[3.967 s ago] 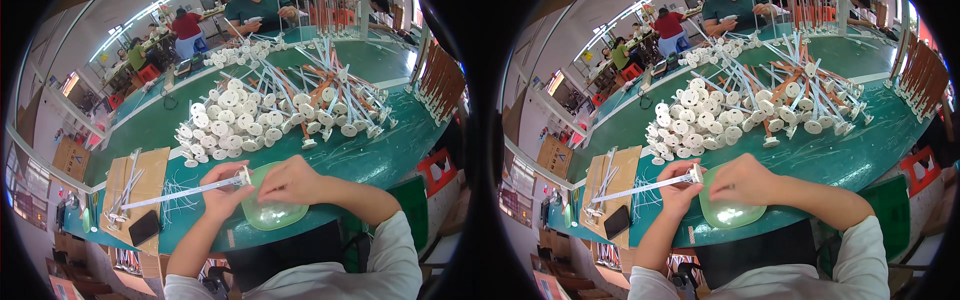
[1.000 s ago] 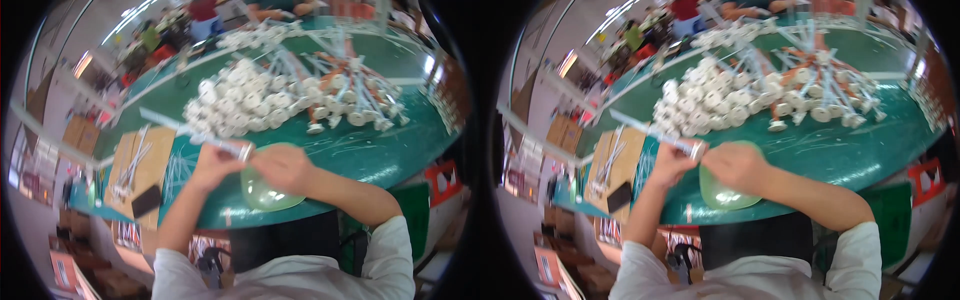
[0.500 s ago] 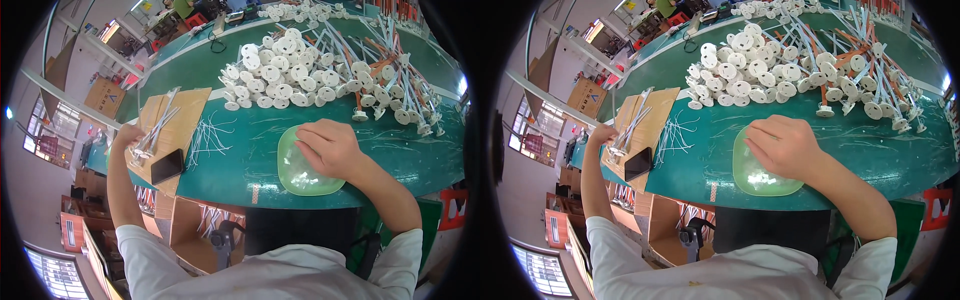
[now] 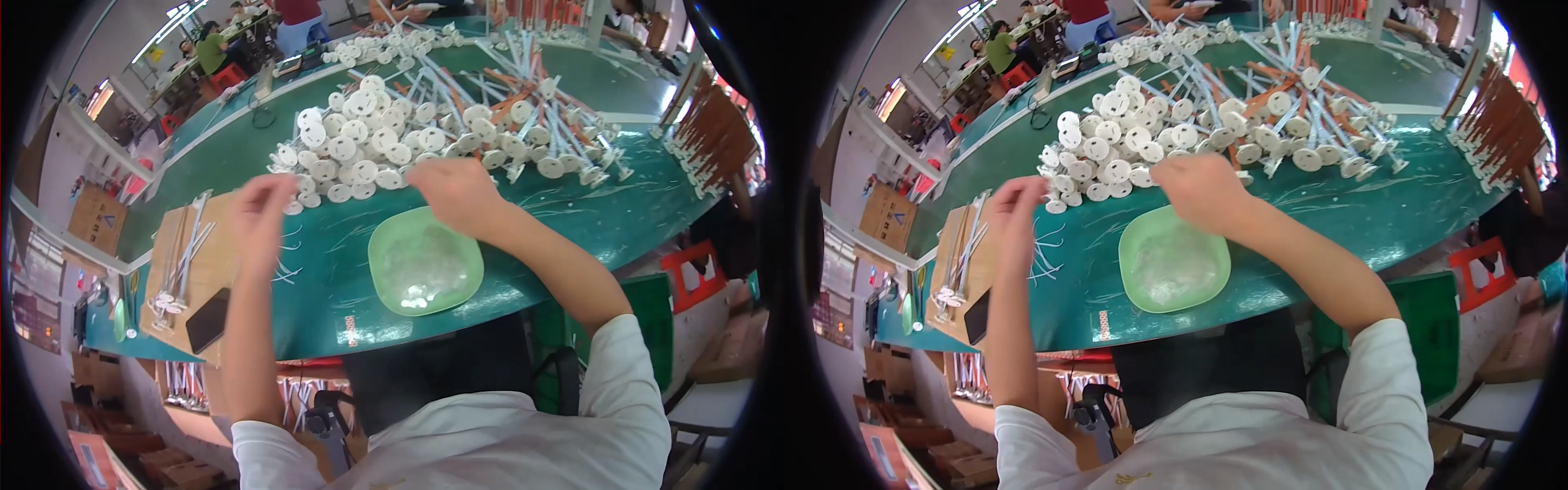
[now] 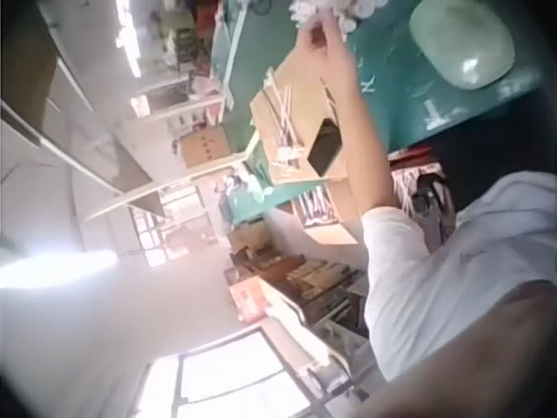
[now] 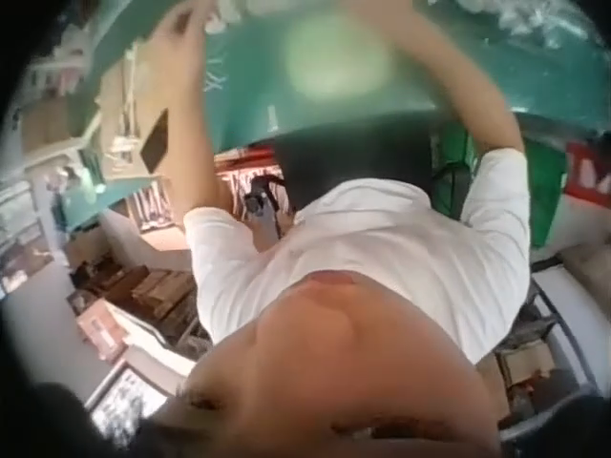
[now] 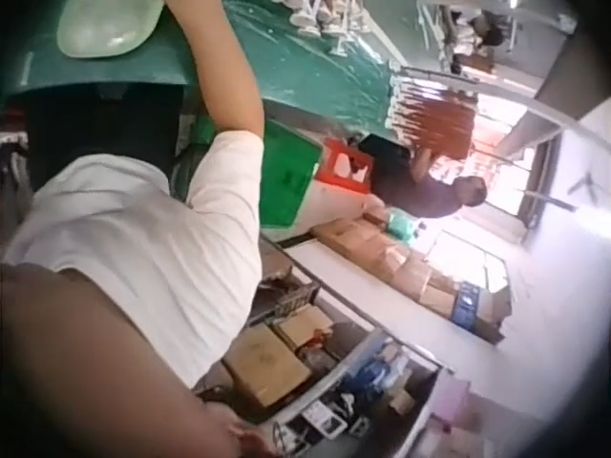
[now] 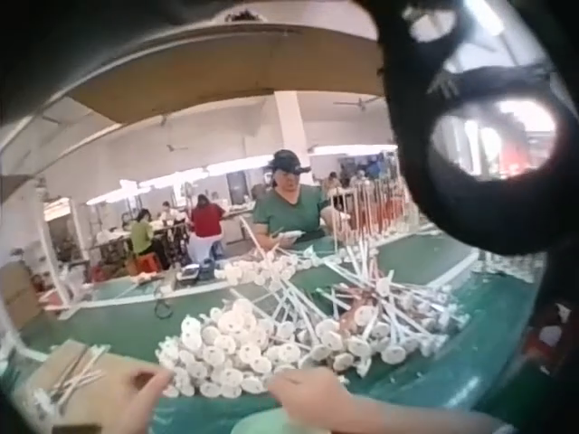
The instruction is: The worker is assembling LED light strips by attaching circular plastic bases to long LED circuit strips at a workstation.
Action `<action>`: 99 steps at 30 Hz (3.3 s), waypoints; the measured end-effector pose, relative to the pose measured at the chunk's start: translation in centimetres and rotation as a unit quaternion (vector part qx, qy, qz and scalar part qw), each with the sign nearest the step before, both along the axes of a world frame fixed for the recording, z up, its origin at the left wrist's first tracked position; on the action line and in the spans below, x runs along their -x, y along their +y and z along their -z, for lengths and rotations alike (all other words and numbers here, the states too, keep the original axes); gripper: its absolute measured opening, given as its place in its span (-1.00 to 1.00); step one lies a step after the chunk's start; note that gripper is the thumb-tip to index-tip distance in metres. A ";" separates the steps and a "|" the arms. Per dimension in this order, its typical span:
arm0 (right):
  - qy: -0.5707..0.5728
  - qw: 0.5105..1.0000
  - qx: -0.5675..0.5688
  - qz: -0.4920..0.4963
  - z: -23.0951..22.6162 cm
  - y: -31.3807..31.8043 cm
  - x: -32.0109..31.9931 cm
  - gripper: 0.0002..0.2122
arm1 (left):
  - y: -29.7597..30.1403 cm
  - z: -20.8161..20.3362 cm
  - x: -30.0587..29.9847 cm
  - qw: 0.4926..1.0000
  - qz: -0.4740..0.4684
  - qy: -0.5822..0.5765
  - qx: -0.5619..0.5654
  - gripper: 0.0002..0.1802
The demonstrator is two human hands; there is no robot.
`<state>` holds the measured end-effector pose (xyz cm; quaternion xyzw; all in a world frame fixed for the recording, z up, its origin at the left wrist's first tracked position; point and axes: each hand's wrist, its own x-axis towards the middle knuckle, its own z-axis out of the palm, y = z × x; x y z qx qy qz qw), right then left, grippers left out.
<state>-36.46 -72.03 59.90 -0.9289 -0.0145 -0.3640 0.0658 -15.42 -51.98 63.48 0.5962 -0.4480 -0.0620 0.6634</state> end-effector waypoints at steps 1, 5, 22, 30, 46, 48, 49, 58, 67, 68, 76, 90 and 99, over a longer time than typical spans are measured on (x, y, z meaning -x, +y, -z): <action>-0.039 0.999 -0.010 0.034 -0.6 -1.0 -0.2 -0.91 | -2.0 0.3 2.0 1.000 0.010 0.013 0.005 -0.91; -0.104 0.987 0.051 0.109 -4.6 -2.4 1.3 -0.88 | -4.5 2.6 4.2 0.995 -0.020 -0.099 -0.023 -0.89; -0.087 0.989 0.045 0.114 -6.3 4.7 3.8 -0.64 | -3.3 4.7 5.8 0.991 0.119 0.041 -0.042 -0.77; -0.291 0.945 0.071 -0.131 -4.9 6.3 2.1 -0.61 | -1.9 0.2 10.8 0.812 0.496 0.306 0.035 -0.41; -0.193 0.968 -0.027 -0.155 -0.6 2.7 0.2 -0.72 | -3.1 3.7 6.6 0.929 0.334 0.150 -0.060 -0.57; -0.218 0.964 -0.042 -0.147 -0.5 3.0 -0.1 -0.72 | -3.1 4.6 6.0 0.926 0.337 0.163 -0.051 -0.55; -0.216 0.965 -0.042 -0.144 -0.4 3.1 -0.2 -0.72 | -3.1 4.7 6.0 0.926 0.337 0.161 -0.044 -0.55; -0.254 0.960 -0.017 -0.120 0.0 3.6 0.1 -0.73 | -2.9 5.4 6.0 0.926 0.337 0.159 -0.062 -0.55; -0.200 0.963 -0.057 -0.173 -0.3 2.8 0.6 -0.71 | -3.2 4.7 6.4 0.929 0.335 0.155 -0.031 -0.57; -0.199 0.962 -0.064 -0.175 -0.2 2.9 0.7 -0.71 | -3.1 5.1 6.1 0.927 0.342 0.153 -0.031 -0.57; -0.227 0.963 -0.124 -0.072 -0.8 3.1 1.1 -0.73 | -3.8 4.7 6.2 0.959 0.228 0.166 -0.015 -0.59; 0.302 0.925 -0.131 -0.189 0.1 3.0 1.4 -0.85 | -3.8 4.3 8.0 0.967 0.193 0.166 -0.029 -0.55; 0.191 0.938 -0.173 -0.232 -0.3 3.1 1.5 -0.89 | -3.9 4.7 7.8 0.967 0.194 0.161 -0.025 -0.55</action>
